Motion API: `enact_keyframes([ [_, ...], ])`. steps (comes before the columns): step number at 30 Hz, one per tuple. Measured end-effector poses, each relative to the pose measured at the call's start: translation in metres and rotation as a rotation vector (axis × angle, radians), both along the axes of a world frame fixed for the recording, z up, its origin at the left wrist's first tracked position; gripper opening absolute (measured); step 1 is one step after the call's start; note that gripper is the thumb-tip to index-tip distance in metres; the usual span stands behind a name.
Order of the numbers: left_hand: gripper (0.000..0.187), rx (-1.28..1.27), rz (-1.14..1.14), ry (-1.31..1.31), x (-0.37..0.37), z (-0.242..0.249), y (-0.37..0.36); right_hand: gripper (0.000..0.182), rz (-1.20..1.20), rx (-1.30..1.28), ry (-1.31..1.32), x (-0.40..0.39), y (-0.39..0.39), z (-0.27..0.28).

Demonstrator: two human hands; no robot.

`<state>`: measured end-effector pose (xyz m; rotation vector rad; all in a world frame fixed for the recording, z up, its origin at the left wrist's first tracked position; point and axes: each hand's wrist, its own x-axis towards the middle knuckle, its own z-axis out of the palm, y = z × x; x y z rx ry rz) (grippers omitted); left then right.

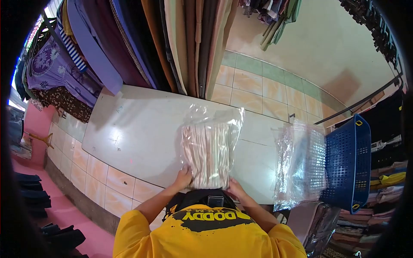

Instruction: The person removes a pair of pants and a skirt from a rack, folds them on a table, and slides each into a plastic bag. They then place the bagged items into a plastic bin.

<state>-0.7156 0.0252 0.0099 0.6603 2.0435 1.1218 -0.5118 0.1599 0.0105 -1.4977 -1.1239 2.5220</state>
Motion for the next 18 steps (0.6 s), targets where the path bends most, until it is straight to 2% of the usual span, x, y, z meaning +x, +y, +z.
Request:
enact_keyframes([
  [2, 0.027, 0.072, 0.091, 0.043, -0.018, -0.052, 0.04, 0.027, -0.204, -0.056, 0.272, -0.031, 0.027, 0.004],
  [4, 0.021, 0.16, 0.149, -0.18, -0.034, 0.038, 0.076, 0.025, -0.257, 0.172, 0.33, -0.046, 0.066, 0.008],
  [5, 0.021, 0.155, 0.138, -0.18, -0.035, 0.046, 0.071, 0.021, -0.245, 0.329, 0.284, -0.044, 0.081, 0.014],
  [6, 0.017, 0.226, 0.046, -0.032, -0.042, 0.051, 0.066, 0.018, -0.231, 0.489, 0.237, -0.036, 0.094, 0.021],
  [7, 0.013, 0.301, -0.043, 0.117, -0.053, 0.053, 0.061, 0.018, -0.24, 0.494, 0.239, -0.02, 0.099, 0.028],
  [9, 0.014, -0.06, -0.247, 0.456, -0.06, 0.012, 0.021, 0.016, 0.448, 1.266, -0.362, 0.016, 0.098, 0.035],
  [11, 0.022, 0.006, -0.253, 0.354, -0.054, -0.015, -0.013, 0.014, 0.421, 1.285, -0.127, 0.041, 0.077, 0.021],
  [12, 0.022, 0.002, -0.259, 0.352, -0.046, 0.001, -0.013, 0.014, 0.417, 1.279, -0.131, 0.044, 0.067, 0.024],
  [14, 0.035, 0.007, -0.011, 0.235, -0.024, 0.03, -0.017, 0.006, 0.375, 1.283, -0.071, 0.049, 0.044, 0.031],
  [15, 0.044, 0.062, 0.008, 0.225, -0.02, 0.028, -0.018, 0.006, 0.376, 1.28, -0.075, 0.047, 0.035, 0.03],
  [17, 0.042, 0.074, -0.036, 0.277, -0.013, 0.031, -0.017, 0.008, -0.032, 1.174, -0.085, 0.042, 0.022, 0.027],
  [18, 0.039, 0.085, -0.08, 0.333, -0.01, 0.033, -0.016, 0.008, -0.034, 1.176, -0.086, 0.046, 0.021, 0.02],
])
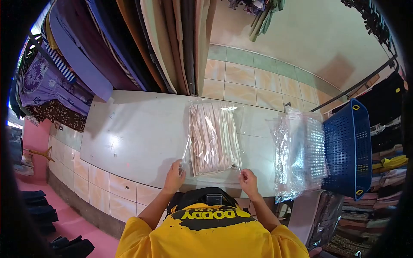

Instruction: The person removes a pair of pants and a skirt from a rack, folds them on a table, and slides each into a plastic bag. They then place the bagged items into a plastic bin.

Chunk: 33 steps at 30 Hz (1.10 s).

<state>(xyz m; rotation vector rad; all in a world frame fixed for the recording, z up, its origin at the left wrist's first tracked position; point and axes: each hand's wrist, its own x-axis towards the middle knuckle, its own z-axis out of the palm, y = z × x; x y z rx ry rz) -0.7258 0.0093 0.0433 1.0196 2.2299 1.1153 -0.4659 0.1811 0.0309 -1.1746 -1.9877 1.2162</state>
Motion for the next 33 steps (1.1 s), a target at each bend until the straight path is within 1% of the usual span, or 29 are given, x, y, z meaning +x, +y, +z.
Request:
enact_keyframes([
  [1, 0.039, 0.002, -0.001, 0.0, 0.0, -0.008, -0.001, 0.011, -0.009, 0.06, -0.029, 0.006, 0.001, -0.011],
  [2, 0.037, 0.059, -0.04, 0.097, -0.001, -0.022, -0.005, 0.014, -0.019, 0.117, -0.06, 0.011, 0.0, -0.017],
  [3, 0.035, 0.117, -0.079, 0.194, 0.0, -0.028, -0.008, 0.014, -0.02, 0.116, -0.062, 0.018, 0.0, -0.02],
  [5, 0.032, 0.108, -0.075, 0.159, 0.004, -0.035, -0.014, 0.018, -0.122, 0.042, -0.053, 0.026, 0.001, -0.024],
  [6, 0.029, 0.101, -0.071, 0.125, 0.004, -0.036, -0.014, 0.018, -0.122, 0.042, -0.054, 0.021, -0.001, -0.013],
  [8, 0.028, 0.069, -0.054, 0.12, 0.008, -0.036, -0.015, 0.017, -0.215, 0.264, -0.132, 0.017, -0.012, 0.005],
  [9, 0.027, 0.04, -0.036, 0.118, 0.009, -0.036, -0.017, 0.017, -0.219, 0.258, -0.136, 0.024, -0.014, -0.001],
  [10, 0.027, 0.033, -0.042, 0.114, 0.009, -0.037, -0.017, 0.02, 0.067, 0.515, -0.197, 0.036, -0.016, -0.01],
  [11, 0.027, 0.049, -0.061, 0.184, 0.008, -0.038, -0.016, 0.024, 0.361, 0.762, -0.255, 0.041, -0.022, -0.011],
  [12, 0.027, 0.064, -0.084, 0.253, 0.009, -0.039, -0.018, 0.024, 0.355, 0.748, -0.261, 0.041, -0.029, -0.016],
  [13, 0.027, 0.055, -0.1, 0.248, 0.009, -0.04, -0.019, 0.033, 0.534, 0.686, -0.162, 0.037, -0.037, -0.022],
  [14, 0.029, 0.099, -0.11, 0.265, 0.009, -0.041, -0.019, 0.042, 0.705, 0.625, -0.058, 0.027, -0.045, -0.022],
  [16, 0.03, 0.15, -0.137, 0.285, 0.01, -0.041, -0.019, 0.052, 0.773, 0.541, -0.21, -0.003, -0.063, -0.018],
  [18, 0.029, 0.149, -0.123, 0.225, 0.009, -0.039, -0.018, 0.051, 0.735, 0.562, -0.179, -0.036, -0.071, -0.001],
  [20, 0.029, 0.21, -0.147, 0.248, 0.006, -0.037, -0.015, 0.05, 0.707, 0.582, -0.149, -0.062, -0.073, 0.006],
  [22, 0.029, 0.267, -0.159, 0.262, 0.006, -0.037, -0.014, 0.051, 0.461, 0.656, -0.166, -0.078, -0.073, 0.001],
  [23, 0.029, 0.239, -0.154, 0.243, 0.006, -0.035, -0.014, 0.051, 0.46, 0.658, -0.169, -0.08, -0.075, -0.002],
  [25, 0.029, 0.215, -0.145, 0.22, 0.008, -0.033, -0.012, 0.05, 0.349, 0.681, -0.168, -0.082, -0.077, -0.006],
  [26, 0.029, 0.196, -0.128, 0.176, 0.009, -0.031, -0.01, 0.05, 0.349, 0.684, -0.17, -0.079, -0.08, -0.012],
  [28, 0.03, 0.178, -0.112, 0.127, 0.01, -0.029, -0.01, 0.048, 0.581, 0.637, -0.033, -0.069, -0.092, -0.026],
  [29, 0.03, 0.19, -0.115, 0.124, 0.011, -0.028, -0.01, 0.048, 0.581, 0.637, -0.038, -0.069, -0.096, -0.024],
  [31, 0.03, 0.205, -0.121, 0.118, 0.012, -0.03, -0.01, 0.048, 0.559, 0.575, -0.186, -0.079, -0.104, -0.008],
  [32, 0.029, 0.226, -0.125, 0.13, 0.01, -0.032, -0.01, 0.048, 0.557, 0.578, -0.19, -0.081, -0.102, -0.009],
  [33, 0.029, 0.245, -0.128, 0.144, 0.009, -0.035, -0.01, 0.051, 0.479, 0.646, -0.226, -0.084, -0.098, -0.011],
])
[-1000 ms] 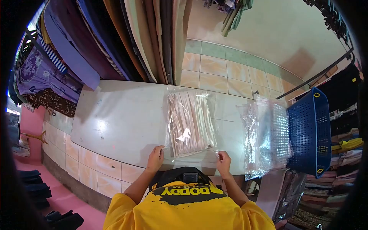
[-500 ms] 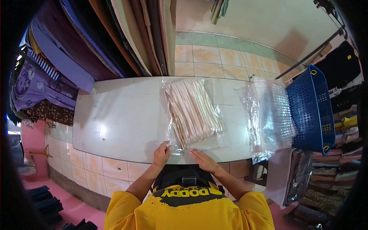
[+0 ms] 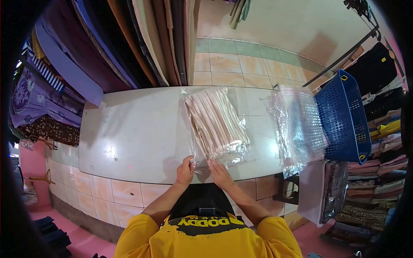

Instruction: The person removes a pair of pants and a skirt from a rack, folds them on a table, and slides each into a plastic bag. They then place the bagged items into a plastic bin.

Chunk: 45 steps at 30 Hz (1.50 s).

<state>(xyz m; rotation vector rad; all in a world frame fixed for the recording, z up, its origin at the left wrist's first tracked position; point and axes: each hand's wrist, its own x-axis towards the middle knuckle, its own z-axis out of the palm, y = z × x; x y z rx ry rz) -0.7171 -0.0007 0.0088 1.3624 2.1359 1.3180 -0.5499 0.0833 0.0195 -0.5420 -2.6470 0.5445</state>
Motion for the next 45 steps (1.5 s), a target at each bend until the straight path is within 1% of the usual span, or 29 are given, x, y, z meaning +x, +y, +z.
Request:
enact_keyframes([
  [1, 0.029, 0.003, -0.003, 0.0, -0.001, -0.002, 0.0, 0.054, -0.073, 0.077, 0.009, -0.003, 0.005, -0.001],
  [2, 0.028, 0.01, -0.012, 0.034, -0.003, -0.003, -0.001, 0.054, -0.077, 0.079, 0.01, -0.004, 0.012, -0.001],
  [4, 0.028, 0.023, -0.024, 0.075, -0.006, -0.008, -0.004, 0.066, -0.353, 0.12, -0.062, -0.004, 0.035, 0.001],
  [5, 0.028, -0.013, -0.041, 0.095, -0.007, -0.012, -0.006, 0.066, -0.355, 0.128, -0.056, -0.003, 0.044, 0.006],
  [7, 0.029, -0.035, -0.054, 0.121, -0.008, -0.018, -0.006, 0.071, -0.355, 0.2, -0.244, -0.002, 0.062, 0.025],
  [8, 0.029, -0.065, -0.074, 0.153, -0.008, -0.019, -0.007, 0.066, -0.298, 0.219, -0.252, -0.005, 0.067, 0.041],
  [9, 0.03, -0.097, -0.095, 0.182, -0.008, -0.02, -0.007, 0.066, -0.299, 0.226, -0.247, -0.006, 0.074, 0.034],
  [11, 0.029, -0.1, -0.102, 0.197, -0.007, -0.022, -0.005, 0.06, -0.2, 0.371, -0.17, -0.007, 0.082, 0.011],
  [12, 0.028, -0.099, -0.092, 0.197, -0.006, -0.021, -0.006, 0.06, -0.2, 0.372, -0.169, -0.006, 0.076, 0.005],
  [14, 0.026, -0.097, -0.083, 0.205, -0.008, -0.021, -0.007, 0.054, -0.305, 0.318, -0.158, -0.009, 0.053, -0.01],
  [17, 0.023, -0.043, -0.128, 0.279, -0.009, -0.023, -0.006, 0.05, -0.365, 0.349, -0.224, -0.019, 0.016, -0.01],
  [18, 0.024, 0.028, -0.129, 0.282, -0.008, -0.021, -0.005, 0.05, -0.362, 0.349, -0.223, -0.027, 0.015, -0.01],
  [20, 0.025, 0.098, -0.126, 0.28, -0.008, -0.024, -0.005, 0.048, -0.406, 0.471, -0.159, -0.04, 0.019, -0.009],
  [23, 0.024, 0.03, -0.128, 0.285, -0.009, -0.029, -0.009, 0.047, -0.457, 0.486, -0.126, -0.055, 0.048, -0.017],
  [24, 0.023, 0.001, -0.102, 0.237, -0.008, -0.026, -0.009, 0.045, -0.474, 0.464, -0.226, -0.054, 0.058, -0.018],
  [25, 0.022, -0.029, -0.077, 0.188, -0.008, -0.024, -0.008, 0.045, -0.473, 0.462, -0.228, -0.05, 0.065, -0.018],
  [27, 0.022, -0.026, -0.084, 0.172, -0.008, -0.024, -0.008, 0.047, -0.429, 0.311, -0.303, -0.043, 0.073, -0.015],
  [29, 0.022, -0.022, -0.088, 0.152, -0.007, -0.024, -0.008, 0.05, -0.427, 0.349, -0.376, -0.037, 0.069, -0.019],
  [31, 0.022, 0.024, -0.099, 0.265, -0.008, -0.022, -0.007, 0.044, -0.435, 0.38, -0.274, -0.035, 0.062, -0.008],
  [33, 0.021, 0.019, -0.136, 0.284, -0.01, -0.022, -0.01, 0.044, -0.406, 0.423, -0.209, -0.016, 0.045, -0.004],
  [35, 0.021, 0.016, -0.172, 0.302, -0.014, -0.02, -0.015, 0.039, -0.348, 0.155, -0.216, 0.0, 0.025, 0.014],
  [37, 0.023, 0.026, -0.28, 0.357, -0.021, -0.013, -0.022, 0.03, -0.204, 0.033, -0.245, 0.039, 0.01, 0.009],
  [38, 0.023, 0.029, -0.278, 0.356, -0.024, -0.009, -0.028, 0.024, -0.167, 0.0, -0.193, 0.055, 0.003, 0.011],
  [39, 0.024, -0.013, -0.359, 0.332, -0.029, -0.003, -0.034, 0.018, -0.13, -0.033, -0.14, 0.065, 0.002, 0.021],
  [40, 0.025, -0.056, -0.439, 0.308, -0.031, 0.002, -0.037, 0.018, -0.127, -0.03, -0.139, 0.074, 0.01, 0.029],
  [41, 0.025, -0.054, -0.434, 0.311, -0.034, 0.009, -0.034, 0.016, -0.144, 0.006, -0.029, 0.08, 0.021, 0.04],
  [42, 0.026, -0.047, -0.358, 0.26, -0.039, 0.017, -0.027, 0.013, -0.162, 0.038, 0.082, 0.08, 0.033, 0.045],
  [43, 0.027, -0.042, -0.283, 0.21, -0.043, 0.023, -0.018, 0.011, -0.253, 0.1, 0.149, 0.072, 0.051, 0.046],
  [45, 0.028, 0.198, -0.043, 0.315, -0.043, 0.042, 0.049, 0.012, -0.375, 0.165, 0.246, 0.034, 0.102, 0.065],
])
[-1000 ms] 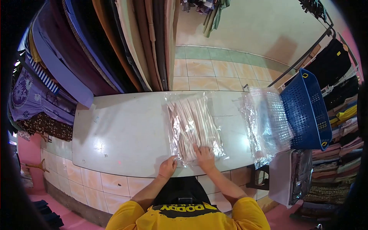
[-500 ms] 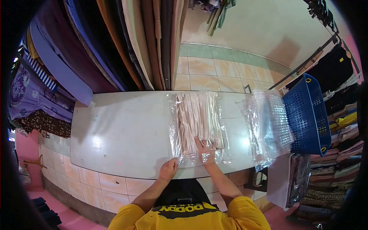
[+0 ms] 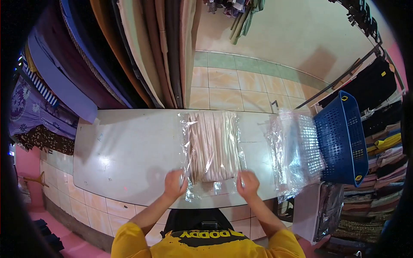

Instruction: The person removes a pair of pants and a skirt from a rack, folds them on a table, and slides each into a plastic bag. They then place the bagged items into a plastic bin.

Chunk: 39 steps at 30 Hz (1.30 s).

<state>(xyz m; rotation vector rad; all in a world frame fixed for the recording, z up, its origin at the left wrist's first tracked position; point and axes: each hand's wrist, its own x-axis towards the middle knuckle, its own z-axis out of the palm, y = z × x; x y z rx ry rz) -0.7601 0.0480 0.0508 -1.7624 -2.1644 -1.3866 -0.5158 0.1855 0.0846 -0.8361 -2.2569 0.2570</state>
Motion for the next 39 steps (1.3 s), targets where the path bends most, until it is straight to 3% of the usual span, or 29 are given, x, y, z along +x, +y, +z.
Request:
enact_keyframes([
  [3, 0.042, -0.151, 0.074, -0.088, 0.014, 0.033, 0.11, 0.045, -0.037, -0.14, -0.001, -0.074, 0.061, 0.009],
  [5, 0.046, -0.155, 0.123, -0.037, 0.023, 0.02, 0.161, 0.054, -0.024, -0.18, -0.045, -0.119, 0.093, -0.01],
  [7, 0.051, -0.321, 0.212, 0.082, 0.023, -0.002, 0.193, 0.055, -0.049, -0.148, -0.151, -0.143, 0.114, -0.03],
  [9, 0.051, -0.407, 0.209, 0.127, 0.014, -0.013, 0.193, 0.058, -0.093, -0.206, -0.354, -0.147, 0.125, -0.046],
  [18, 0.056, -0.517, 0.142, 0.155, 0.005, -0.017, 0.183, 0.062, -0.014, -0.273, -0.303, -0.134, 0.134, -0.066],
  [21, 0.06, -0.712, 0.27, 0.177, -0.024, -0.029, 0.139, 0.066, -0.149, -0.331, -0.387, -0.1, 0.149, -0.073],
  [24, 0.062, -0.713, 0.35, 0.353, -0.055, -0.054, 0.07, 0.064, -0.187, -0.317, -0.341, -0.031, 0.154, -0.081],
  [26, 0.063, -0.444, 0.118, 0.233, -0.058, -0.033, 0.03, 0.062, -0.07, -0.261, -0.303, 0.02, 0.141, -0.076],
  [27, 0.063, -0.453, 0.111, 0.226, -0.062, -0.044, 0.007, 0.06, 0.123, -0.229, -0.338, 0.045, 0.13, -0.073],
  [28, 0.063, -0.473, -0.159, 0.488, -0.066, -0.061, -0.019, 0.059, 0.318, -0.196, -0.37, 0.063, 0.117, -0.072],
  [29, 0.063, -0.478, -0.433, 0.745, -0.065, -0.071, -0.033, 0.059, 0.318, -0.203, -0.378, 0.075, 0.103, -0.072],
  [30, 0.063, -0.48, -0.435, 0.738, -0.056, -0.066, -0.032, 0.06, 0.438, -0.14, -0.41, 0.084, 0.092, -0.071],
  [32, 0.062, -0.186, -0.583, 0.77, -0.04, -0.055, -0.022, 0.062, 0.56, -0.077, -0.441, 0.092, 0.081, -0.07],
  [33, 0.053, -0.255, -0.698, 0.888, -0.039, -0.049, -0.016, 0.061, 0.672, 0.024, -0.495, 0.09, 0.076, -0.069],
  [35, 0.05, -0.222, -0.706, 0.996, -0.036, -0.038, -0.005, 0.055, 0.782, 0.206, -0.63, 0.082, 0.07, -0.063],
  [36, 0.047, -0.188, -0.713, 1.104, -0.035, -0.035, -0.003, 0.055, 0.78, 0.207, -0.626, 0.083, 0.072, -0.063],
  [39, 0.046, -0.259, -0.8, 1.017, -0.044, -0.043, -0.01, 0.051, 0.849, 0.126, -0.686, 0.084, 0.077, -0.062],
])
